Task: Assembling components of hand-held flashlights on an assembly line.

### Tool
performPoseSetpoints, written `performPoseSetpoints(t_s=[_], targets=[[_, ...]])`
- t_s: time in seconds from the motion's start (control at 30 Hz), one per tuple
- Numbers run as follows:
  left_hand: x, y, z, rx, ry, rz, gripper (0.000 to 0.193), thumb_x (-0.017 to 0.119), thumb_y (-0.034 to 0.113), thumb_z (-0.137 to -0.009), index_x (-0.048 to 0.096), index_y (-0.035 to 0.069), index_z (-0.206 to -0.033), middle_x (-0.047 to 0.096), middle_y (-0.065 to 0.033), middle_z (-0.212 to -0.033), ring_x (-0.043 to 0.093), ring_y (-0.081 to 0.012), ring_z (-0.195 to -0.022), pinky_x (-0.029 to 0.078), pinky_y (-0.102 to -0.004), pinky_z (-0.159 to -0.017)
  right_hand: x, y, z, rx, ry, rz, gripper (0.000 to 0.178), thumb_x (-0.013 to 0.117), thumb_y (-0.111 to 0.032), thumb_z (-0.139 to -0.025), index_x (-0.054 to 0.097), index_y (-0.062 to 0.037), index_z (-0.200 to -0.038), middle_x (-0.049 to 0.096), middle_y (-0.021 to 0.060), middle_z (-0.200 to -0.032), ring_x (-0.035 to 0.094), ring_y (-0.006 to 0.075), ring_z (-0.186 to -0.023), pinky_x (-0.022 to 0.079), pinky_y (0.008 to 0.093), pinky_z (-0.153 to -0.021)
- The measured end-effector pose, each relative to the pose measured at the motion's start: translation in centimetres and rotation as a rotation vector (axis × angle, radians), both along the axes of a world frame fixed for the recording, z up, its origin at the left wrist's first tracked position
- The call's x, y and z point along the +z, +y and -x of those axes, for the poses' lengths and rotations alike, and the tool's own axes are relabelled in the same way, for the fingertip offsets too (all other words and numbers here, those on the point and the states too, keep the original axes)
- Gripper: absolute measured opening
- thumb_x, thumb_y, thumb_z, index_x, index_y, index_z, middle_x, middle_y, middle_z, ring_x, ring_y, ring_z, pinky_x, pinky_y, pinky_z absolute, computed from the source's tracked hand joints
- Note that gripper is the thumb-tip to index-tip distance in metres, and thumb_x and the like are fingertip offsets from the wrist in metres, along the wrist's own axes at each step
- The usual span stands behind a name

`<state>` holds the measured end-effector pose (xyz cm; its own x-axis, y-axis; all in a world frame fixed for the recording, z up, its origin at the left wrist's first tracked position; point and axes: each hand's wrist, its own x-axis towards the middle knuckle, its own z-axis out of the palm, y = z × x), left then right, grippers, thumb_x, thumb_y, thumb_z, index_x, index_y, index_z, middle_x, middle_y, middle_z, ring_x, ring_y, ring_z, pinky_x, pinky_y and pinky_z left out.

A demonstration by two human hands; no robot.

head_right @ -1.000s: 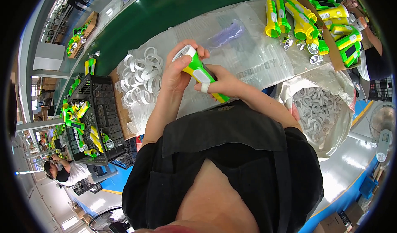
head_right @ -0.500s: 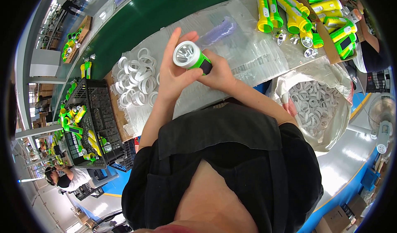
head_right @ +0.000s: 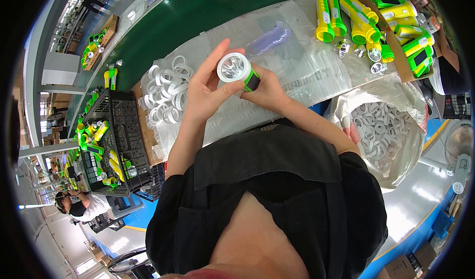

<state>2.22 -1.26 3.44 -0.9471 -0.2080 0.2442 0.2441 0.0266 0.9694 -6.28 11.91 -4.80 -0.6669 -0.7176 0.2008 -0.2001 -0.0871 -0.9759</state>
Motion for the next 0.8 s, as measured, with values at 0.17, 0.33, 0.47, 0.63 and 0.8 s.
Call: performPoseSetpoints(t_s=[0.17,0.33,0.47,0.63,0.8], targets=[[-1.0,1.9,0.2,0.322,0.121,0.142,0.082,0.089,0.008,-0.060,0.048,0.002,-0.131,0.053,-0.0065,-0.115,0.056,-0.0145,-0.102,0.047,-0.0288,-0.088,0.5,-0.7,-0.6,-0.027,0.057,0.040,0.048,0.080,-0.011,-0.072,0.059,-0.0036,-0.115,0.067,0.0086,-0.104,0.062,0.0147,-0.096,0.050,0.0322,-0.083],[-0.5,0.2,-0.5,0.594,0.182,0.301,0.056,0.080,0.012,-0.074,0.054,0.005,-0.122,0.050,-0.0012,-0.109,0.050,-0.0113,-0.099,0.042,-0.0263,-0.088,0.9,-0.8,-0.5,-0.045,0.035,0.074,0.046,0.082,-0.017,-0.073,0.060,-0.0035,-0.111,0.066,0.0073,-0.098,0.062,0.0153,-0.089,0.049,0.0316,-0.080],[-2.8,-2.0,-2.1,0.613,0.073,0.575,0.050,0.079,0.012,-0.074,0.056,0.001,-0.117,0.055,-0.0124,-0.112,0.055,-0.0251,-0.102,0.044,-0.0353,-0.087,1.3,-0.2,0.6,-0.052,0.125,0.084,0.052,0.080,-0.023,-0.076,0.054,-0.0055,-0.118,0.064,0.0052,-0.100,0.060,0.0147,-0.093,0.048,0.0320,-0.084],[-5.5,-2.5,-5.0,0.412,-0.135,1.214,0.054,0.075,0.023,-0.078,0.054,0.000,-0.122,0.055,-0.0182,-0.122,0.052,-0.0343,-0.113,0.039,-0.0438,-0.094,1.8,-0.2,1.7,0.126,0.036,0.152,0.064,0.077,-0.021,-0.080,0.043,-0.0007,-0.130,0.055,0.0077,-0.119,0.052,0.0161,-0.112,0.040,0.0329,-0.098],[-3.0,-2.7,-4.2,0.356,0.180,0.813,0.048,0.051,0.007,-0.096,0.038,0.001,-0.142,0.041,-0.0197,-0.146,0.042,-0.0328,-0.133,0.044,-0.0420,-0.101,2.4,-0.3,1.7,0.123,0.078,0.210,0.056,0.078,-0.021,-0.079,0.048,-0.0037,-0.123,0.059,0.0060,-0.110,0.056,0.0146,-0.103,0.044,0.0315,-0.090]])
